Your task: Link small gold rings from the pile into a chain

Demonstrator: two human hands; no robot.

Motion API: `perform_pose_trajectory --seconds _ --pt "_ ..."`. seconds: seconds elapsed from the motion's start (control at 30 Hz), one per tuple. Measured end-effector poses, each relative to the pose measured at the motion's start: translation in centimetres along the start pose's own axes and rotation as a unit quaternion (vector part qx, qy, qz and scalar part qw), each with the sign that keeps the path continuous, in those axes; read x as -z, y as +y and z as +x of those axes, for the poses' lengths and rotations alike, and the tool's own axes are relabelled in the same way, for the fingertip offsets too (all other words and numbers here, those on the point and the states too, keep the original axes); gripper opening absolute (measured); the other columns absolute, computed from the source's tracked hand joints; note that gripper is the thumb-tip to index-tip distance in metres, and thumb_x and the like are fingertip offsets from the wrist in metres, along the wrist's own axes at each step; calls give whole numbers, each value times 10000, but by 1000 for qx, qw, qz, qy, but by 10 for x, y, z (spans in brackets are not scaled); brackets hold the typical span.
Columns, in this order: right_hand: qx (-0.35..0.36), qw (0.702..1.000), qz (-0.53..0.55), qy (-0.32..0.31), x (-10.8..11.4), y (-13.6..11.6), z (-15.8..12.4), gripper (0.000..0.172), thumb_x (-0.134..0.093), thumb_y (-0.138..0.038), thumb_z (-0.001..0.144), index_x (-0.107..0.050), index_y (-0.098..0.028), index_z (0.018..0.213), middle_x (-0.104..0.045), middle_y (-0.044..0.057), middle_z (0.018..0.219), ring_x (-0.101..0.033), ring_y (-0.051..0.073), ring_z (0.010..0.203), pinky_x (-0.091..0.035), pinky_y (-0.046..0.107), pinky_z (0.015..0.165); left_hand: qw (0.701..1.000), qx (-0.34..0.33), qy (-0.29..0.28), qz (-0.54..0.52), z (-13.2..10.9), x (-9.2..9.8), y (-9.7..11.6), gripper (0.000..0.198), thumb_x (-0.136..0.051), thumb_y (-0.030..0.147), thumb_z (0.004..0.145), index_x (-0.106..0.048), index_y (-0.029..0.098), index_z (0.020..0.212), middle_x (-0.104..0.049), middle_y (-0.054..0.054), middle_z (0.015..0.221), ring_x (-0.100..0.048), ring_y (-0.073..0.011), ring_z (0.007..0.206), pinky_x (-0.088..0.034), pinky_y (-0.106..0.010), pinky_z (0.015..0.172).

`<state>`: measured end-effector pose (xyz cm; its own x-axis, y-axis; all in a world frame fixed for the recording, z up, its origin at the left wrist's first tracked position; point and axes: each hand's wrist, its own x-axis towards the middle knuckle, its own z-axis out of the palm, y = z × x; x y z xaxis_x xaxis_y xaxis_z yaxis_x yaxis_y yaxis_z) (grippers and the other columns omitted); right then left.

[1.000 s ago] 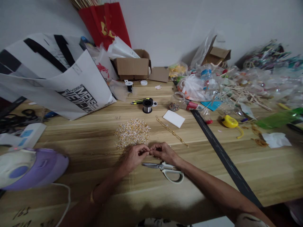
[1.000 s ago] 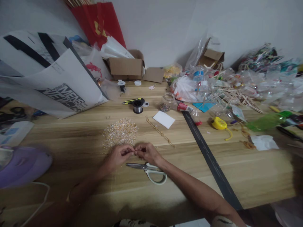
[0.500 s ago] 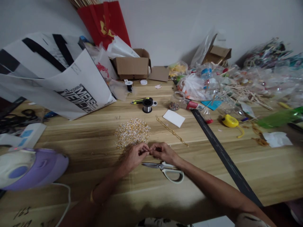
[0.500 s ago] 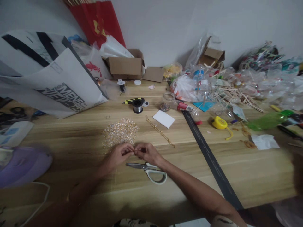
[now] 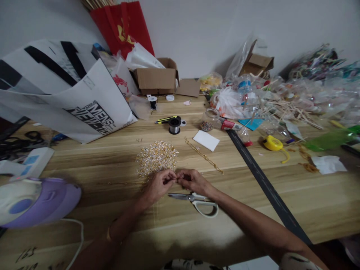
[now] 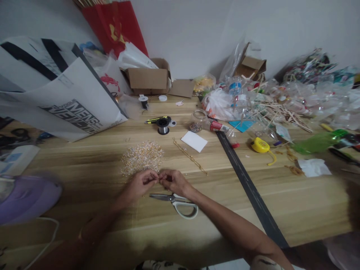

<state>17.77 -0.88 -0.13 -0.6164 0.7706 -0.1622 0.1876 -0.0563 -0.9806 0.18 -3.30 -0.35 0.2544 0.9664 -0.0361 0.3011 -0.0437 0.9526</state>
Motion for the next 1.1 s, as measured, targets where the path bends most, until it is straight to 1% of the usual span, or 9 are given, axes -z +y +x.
perform_pose_trajectory --seconds 0.2,0.3,0.4,0.5,0.6,0.83,1.1 --pt "10 1000 -21 14 -2 11 1 111 -548 -243 794 -540 -133 784 -470 -39 571 -423 53 446 -310 151 411 1000 -2 -6 -2 0 0 -1 40 -569 177 731 -578 154 763 -612 -13 710 -587 -122 671 -479 -222 629" --pt "11 999 -44 17 -2 15 1 108 -538 -249 804 -529 -142 788 -491 -34 578 -440 61 450 -321 158 427 1000 -1 -15 -5 0 0 -1 47 -566 178 734 -579 152 772 -607 -11 705 -584 -122 669 -476 -223 628" --pt "30 993 -110 31 -2 13 -1 91 -535 -237 806 -543 -147 791 -496 -37 577 -427 66 477 -312 170 471 1000 2 -15 -7 0 0 0 50 -570 174 728 -580 154 773 -613 -12 717 -585 -121 678 -478 -224 638" --pt "54 979 -189 49 -2 6 -4 71 -536 -211 796 -568 -148 791 -483 -41 581 -391 71 509 -297 180 510 1000 7 -16 -10 0 -1 -1 54 -571 173 721 -579 155 771 -615 -12 706 -582 -118 657 -474 -221 626" --pt "61 971 -226 50 -3 0 -6 80 -523 -203 796 -569 -146 763 -467 -41 578 -369 74 512 -276 182 503 1000 6 -12 -4 -1 -1 -3 60 -561 167 722 -582 156 776 -618 -9 693 -579 -117 637 -469 -221 614" --pt "57 969 -239 35 -2 -4 -7 75 -510 -182 797 -557 -142 753 -478 -35 598 -375 75 524 -271 181 510 1000 3 -23 18 -2 0 -3 91 -541 145 731 -585 155 810 -643 -26 745 -605 -130 690 -480 -231 649" --pt "68 970 -233 21 -1 -6 -8 87 -496 -185 819 -555 -141 773 -480 -35 607 -368 77 531 -286 185 533 999 -5 -22 46 -2 0 -8 135 -534 136 736 -615 145 843 -665 -48 784 -609 -134 679 -482 -238 634"
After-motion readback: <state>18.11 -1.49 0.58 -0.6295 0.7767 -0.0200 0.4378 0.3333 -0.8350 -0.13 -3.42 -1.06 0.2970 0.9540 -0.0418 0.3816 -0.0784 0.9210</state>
